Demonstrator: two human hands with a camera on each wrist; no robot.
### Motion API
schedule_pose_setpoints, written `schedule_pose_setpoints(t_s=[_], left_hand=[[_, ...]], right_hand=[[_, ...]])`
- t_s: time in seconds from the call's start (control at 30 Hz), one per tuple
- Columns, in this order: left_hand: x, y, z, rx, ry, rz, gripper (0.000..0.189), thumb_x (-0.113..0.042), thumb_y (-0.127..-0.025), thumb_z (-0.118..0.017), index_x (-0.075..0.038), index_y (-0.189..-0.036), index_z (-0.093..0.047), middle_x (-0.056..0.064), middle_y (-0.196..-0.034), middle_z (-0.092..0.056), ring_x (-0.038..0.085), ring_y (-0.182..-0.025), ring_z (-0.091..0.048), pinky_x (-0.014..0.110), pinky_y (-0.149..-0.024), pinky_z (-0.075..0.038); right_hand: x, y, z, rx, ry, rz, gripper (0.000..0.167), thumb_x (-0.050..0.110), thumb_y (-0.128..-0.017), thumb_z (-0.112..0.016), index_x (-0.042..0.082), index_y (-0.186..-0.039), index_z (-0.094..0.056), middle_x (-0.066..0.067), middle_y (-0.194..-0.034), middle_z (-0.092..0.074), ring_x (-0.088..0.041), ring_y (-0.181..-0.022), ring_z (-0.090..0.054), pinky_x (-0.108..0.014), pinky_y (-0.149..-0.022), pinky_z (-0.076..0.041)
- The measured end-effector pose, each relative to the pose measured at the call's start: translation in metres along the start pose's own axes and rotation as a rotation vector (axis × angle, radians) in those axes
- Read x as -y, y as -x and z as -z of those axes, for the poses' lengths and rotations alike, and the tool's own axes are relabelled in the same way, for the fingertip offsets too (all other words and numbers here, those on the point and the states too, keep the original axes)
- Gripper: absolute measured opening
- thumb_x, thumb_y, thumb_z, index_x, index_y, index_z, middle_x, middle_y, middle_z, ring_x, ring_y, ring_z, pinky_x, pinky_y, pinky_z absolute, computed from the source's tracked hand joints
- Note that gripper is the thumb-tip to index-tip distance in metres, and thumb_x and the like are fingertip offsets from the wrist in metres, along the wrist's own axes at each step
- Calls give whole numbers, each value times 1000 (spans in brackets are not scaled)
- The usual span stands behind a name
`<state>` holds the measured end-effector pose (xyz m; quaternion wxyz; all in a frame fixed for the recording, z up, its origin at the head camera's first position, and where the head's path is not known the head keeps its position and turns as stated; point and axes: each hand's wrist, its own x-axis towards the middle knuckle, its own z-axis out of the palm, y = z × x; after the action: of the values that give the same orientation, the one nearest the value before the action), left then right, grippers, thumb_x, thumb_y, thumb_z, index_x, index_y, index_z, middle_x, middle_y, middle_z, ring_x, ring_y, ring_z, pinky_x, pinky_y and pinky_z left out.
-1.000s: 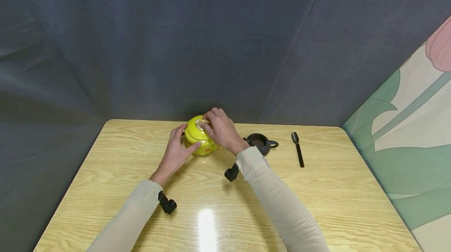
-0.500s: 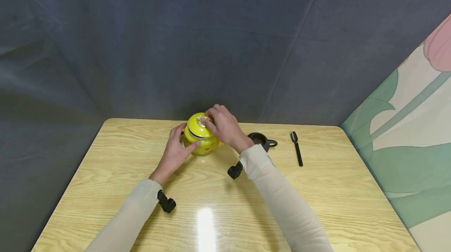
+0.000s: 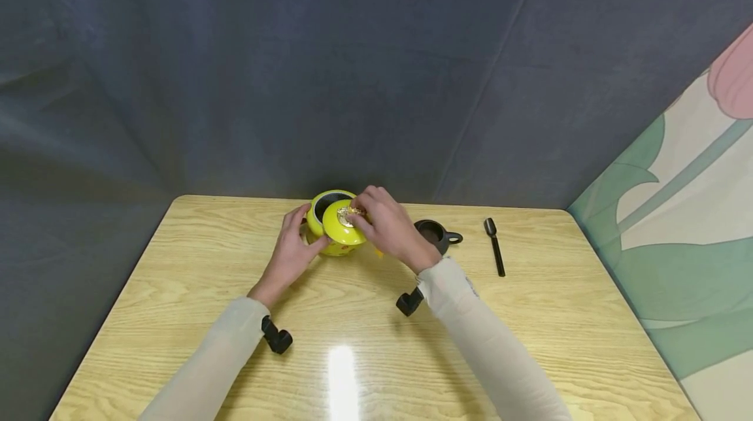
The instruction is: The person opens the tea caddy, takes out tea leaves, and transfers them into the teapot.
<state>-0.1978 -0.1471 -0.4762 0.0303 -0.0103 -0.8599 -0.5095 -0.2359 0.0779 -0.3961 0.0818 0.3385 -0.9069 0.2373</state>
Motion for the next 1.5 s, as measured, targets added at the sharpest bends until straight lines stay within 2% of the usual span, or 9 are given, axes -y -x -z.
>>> schedule_pose_setpoints(t_s=[0.23, 0.47, 0.8, 1.1, 1.5], left_hand=[[4, 1, -1, -10, 28, -2, 86, -26, -96, -77, -7, -166, -31, 18, -170, -28, 36, -150, -40, 57, -124, -42], [5, 1, 0, -30, 7, -17, 83, -22, -98, -77, -6, -166, -32, 20, -169, -29, 37, -150, -42, 57, -122, -44], [2, 2, 3, -11, 10, 7, 90, -33, -97, -80, -9, -167, -29, 18, -170, -28, 39, -152, -42, 55, -127, -41], [0, 3, 3, 6, 5, 26, 92, -37, -97, -79, -10, -168, -28, 17, -172, -27, 37, -155, -38, 55, -130, -37], [-2, 2, 1, 4, -5, 28, 90, -36, -98, -79, -11, -168, -28, 16, -172, -27, 38, -155, -39, 56, -129, -37]], right_hand=[[5, 20, 0, 12, 19, 36, 24, 29, -105, -70, 8, -115, -75, -2, -108, -67, -17, -95, -55, -33, -80, -53], [11, 38, 0, 7, 34, 69, 22, 28, -104, -72, 8, -112, -77, -2, -108, -68, -17, -98, -59, -33, -82, -57], [18, 61, -10, 58, 55, 102, 22, 30, -102, -75, 11, -112, -78, 0, -109, -68, -15, -99, -60, -28, -80, -57], [21, 76, -27, 134, 23, 107, 21, 31, -103, -73, 13, -113, -77, 3, -110, -66, -9, -98, -58, -23, -79, -56], [26, 85, -43, 179, 11, 124, 19, 30, -103, -73, 14, -113, -78, 4, -108, -64, -7, -97, -57, -20, -78, -55]])
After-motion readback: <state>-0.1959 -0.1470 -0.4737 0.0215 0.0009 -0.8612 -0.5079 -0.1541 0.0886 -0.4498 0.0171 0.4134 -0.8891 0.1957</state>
